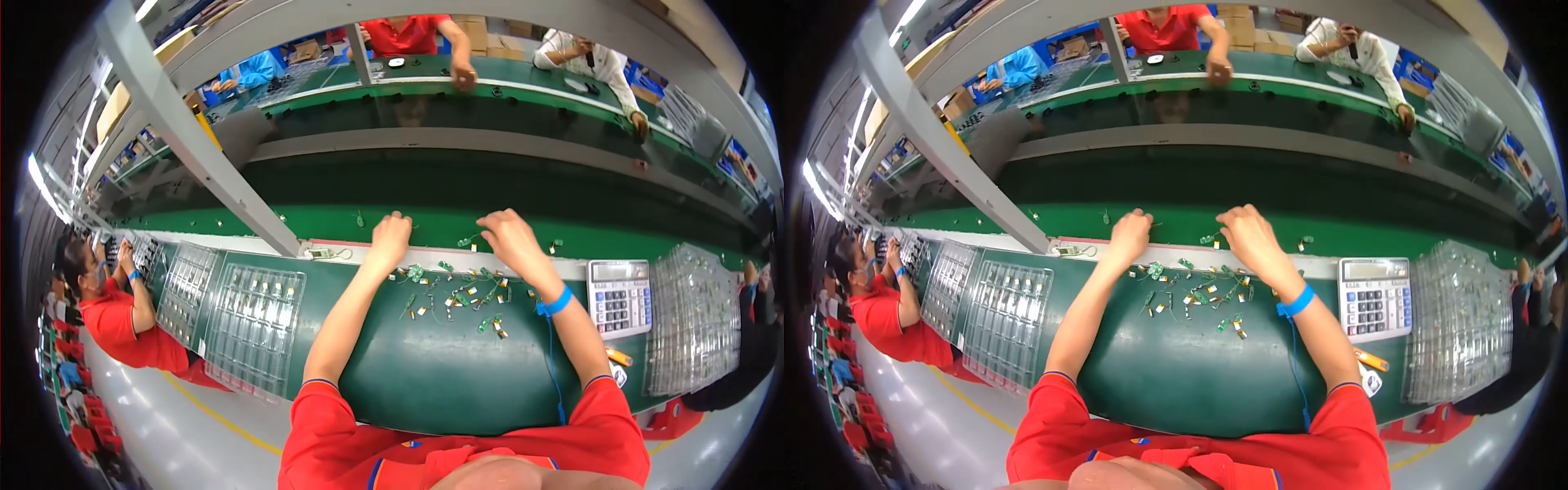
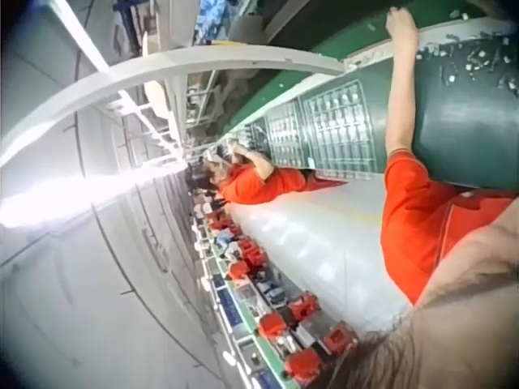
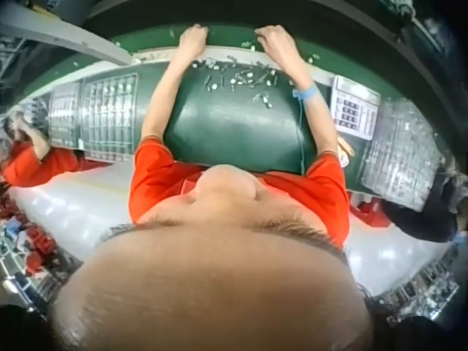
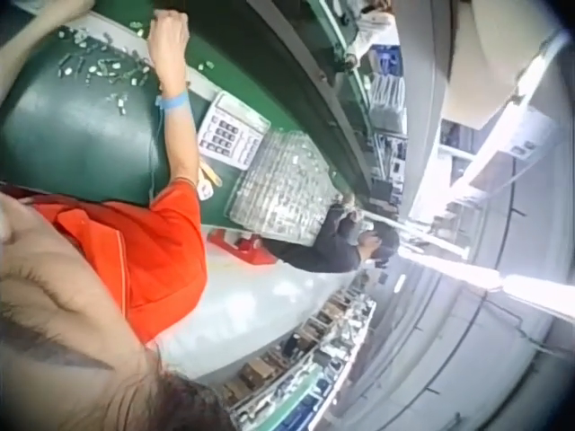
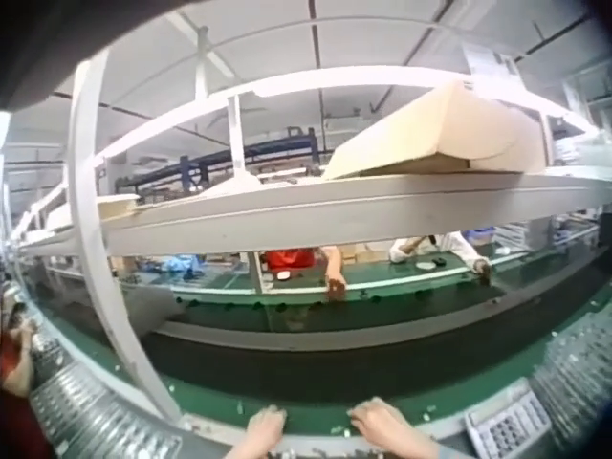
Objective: The person assembles small electronic components and PCB parts into a plastic housing by hand at a factory workstation.
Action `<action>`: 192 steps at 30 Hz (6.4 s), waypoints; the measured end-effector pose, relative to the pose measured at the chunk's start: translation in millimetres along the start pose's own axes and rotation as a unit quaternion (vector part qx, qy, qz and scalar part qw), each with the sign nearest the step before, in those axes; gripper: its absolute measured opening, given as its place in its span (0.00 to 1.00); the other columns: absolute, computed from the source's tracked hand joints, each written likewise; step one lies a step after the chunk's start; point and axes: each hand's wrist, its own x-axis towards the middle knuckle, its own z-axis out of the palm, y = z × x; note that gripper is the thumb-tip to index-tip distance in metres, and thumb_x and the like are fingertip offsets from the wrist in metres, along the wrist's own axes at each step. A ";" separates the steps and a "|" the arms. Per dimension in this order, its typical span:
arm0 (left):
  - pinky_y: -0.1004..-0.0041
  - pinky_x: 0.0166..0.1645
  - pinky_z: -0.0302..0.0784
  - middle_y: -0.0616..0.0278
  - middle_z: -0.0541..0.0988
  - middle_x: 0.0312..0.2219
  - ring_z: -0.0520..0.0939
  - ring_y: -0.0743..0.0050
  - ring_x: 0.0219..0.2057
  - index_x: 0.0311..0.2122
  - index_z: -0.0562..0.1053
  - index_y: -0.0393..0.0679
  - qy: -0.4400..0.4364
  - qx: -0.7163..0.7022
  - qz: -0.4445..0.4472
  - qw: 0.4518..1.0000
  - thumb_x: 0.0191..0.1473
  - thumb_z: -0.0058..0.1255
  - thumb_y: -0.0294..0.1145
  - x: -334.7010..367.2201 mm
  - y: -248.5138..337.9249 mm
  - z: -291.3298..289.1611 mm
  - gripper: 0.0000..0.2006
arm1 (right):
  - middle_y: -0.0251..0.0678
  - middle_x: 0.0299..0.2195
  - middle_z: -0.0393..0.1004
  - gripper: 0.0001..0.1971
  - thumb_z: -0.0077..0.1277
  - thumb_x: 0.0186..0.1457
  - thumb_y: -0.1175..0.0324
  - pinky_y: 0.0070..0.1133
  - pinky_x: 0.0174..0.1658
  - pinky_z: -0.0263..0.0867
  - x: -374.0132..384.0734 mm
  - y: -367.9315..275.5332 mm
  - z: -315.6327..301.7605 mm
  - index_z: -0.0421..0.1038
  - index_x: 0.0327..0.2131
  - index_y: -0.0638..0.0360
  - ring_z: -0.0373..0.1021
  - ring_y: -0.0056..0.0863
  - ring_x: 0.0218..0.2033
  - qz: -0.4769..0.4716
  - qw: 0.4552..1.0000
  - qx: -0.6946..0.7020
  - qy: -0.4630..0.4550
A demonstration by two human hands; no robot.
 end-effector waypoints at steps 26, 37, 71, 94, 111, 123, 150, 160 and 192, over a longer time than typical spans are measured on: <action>0.77 0.34 0.80 0.57 0.79 0.30 0.82 0.74 0.31 0.42 0.73 0.32 -0.085 -0.697 -0.058 0.709 0.54 0.48 0.20 26.9 79.3 -101.3 0.10 | 0.40 0.30 0.76 0.13 0.58 0.48 0.74 0.23 0.37 0.69 17.1 -46.3 -58.6 0.74 0.40 0.63 0.74 0.30 0.32 0.083 0.979 0.152 0.107; 0.85 0.24 0.74 0.63 0.75 0.29 0.76 0.85 0.25 0.36 0.77 0.37 0.002 -0.630 -0.086 0.772 0.47 0.53 0.18 13.3 93.3 -93.5 0.09 | 0.37 0.28 0.77 0.11 0.62 0.45 0.75 0.18 0.35 0.70 14.7 -63.8 -49.2 0.75 0.35 0.63 0.74 0.24 0.29 0.067 0.967 0.147 0.197; 0.76 0.37 0.81 0.57 0.80 0.28 0.83 0.73 0.29 0.38 0.76 0.31 -0.053 -0.695 -0.097 0.711 0.54 0.51 0.23 7.6 89.6 -107.2 0.08 | 0.40 0.31 0.72 0.16 0.55 0.34 0.84 0.26 0.32 0.70 9.3 -71.7 -36.2 0.71 0.33 0.68 0.69 0.37 0.31 -0.095 0.967 -0.040 0.235; 0.75 0.39 0.82 0.54 0.81 0.30 0.84 0.68 0.31 0.37 0.76 0.31 -0.104 -0.741 -0.100 0.656 0.53 0.53 0.21 9.5 76.9 -115.8 0.07 | 0.39 0.29 0.71 0.14 0.56 0.38 0.85 0.26 0.30 0.66 11.9 -70.7 -41.0 0.68 0.32 0.66 0.67 0.36 0.30 -0.080 0.970 0.018 0.228; 0.73 0.42 0.82 0.52 0.80 0.31 0.83 0.67 0.33 0.37 0.75 0.30 -0.098 -0.735 -0.092 0.664 0.52 0.53 0.18 7.0 80.3 -123.9 0.07 | 0.39 0.29 0.71 0.13 0.56 0.40 0.85 0.27 0.31 0.66 12.0 -74.2 -49.3 0.67 0.32 0.65 0.67 0.37 0.30 -0.061 0.972 0.050 0.222; 0.74 0.42 0.80 0.53 0.81 0.33 0.83 0.68 0.34 0.41 0.76 0.32 -0.035 -0.679 -0.073 0.730 0.53 0.53 0.21 0.2 98.6 -114.5 0.09 | 0.37 0.30 0.71 0.03 0.50 0.54 0.75 0.24 0.37 0.66 7.6 -75.9 -54.8 0.69 0.31 0.64 0.67 0.31 0.32 0.212 0.904 0.350 0.123; 0.76 0.43 0.79 0.56 0.79 0.32 0.81 0.74 0.35 0.37 0.73 0.33 0.061 -0.726 -0.003 0.685 0.51 0.54 0.17 -9.7 102.8 -122.2 0.07 | 0.37 0.27 0.76 0.11 0.62 0.39 0.80 0.28 0.40 0.73 7.9 -77.6 -54.8 0.75 0.31 0.65 0.72 0.33 0.27 -0.049 0.939 0.147 0.306; 0.75 0.42 0.79 0.54 0.79 0.32 0.81 0.73 0.35 0.32 0.73 0.34 0.027 -0.736 0.050 0.675 0.49 0.55 0.14 -6.3 92.7 -120.1 0.06 | 0.38 0.26 0.76 0.12 0.63 0.39 0.79 0.28 0.40 0.74 6.0 -73.1 -58.0 0.76 0.31 0.65 0.72 0.33 0.26 -0.068 0.940 0.152 0.297; 0.73 0.42 0.81 0.54 0.79 0.32 0.81 0.71 0.35 0.34 0.75 0.33 -0.006 -0.642 0.055 0.765 0.48 0.55 0.13 -1.0 89.3 -123.3 0.07 | 0.37 0.28 0.73 0.07 0.55 0.50 0.80 0.19 0.35 0.71 4.8 -69.5 -56.0 0.74 0.34 0.67 0.69 0.21 0.30 0.093 0.916 0.361 0.147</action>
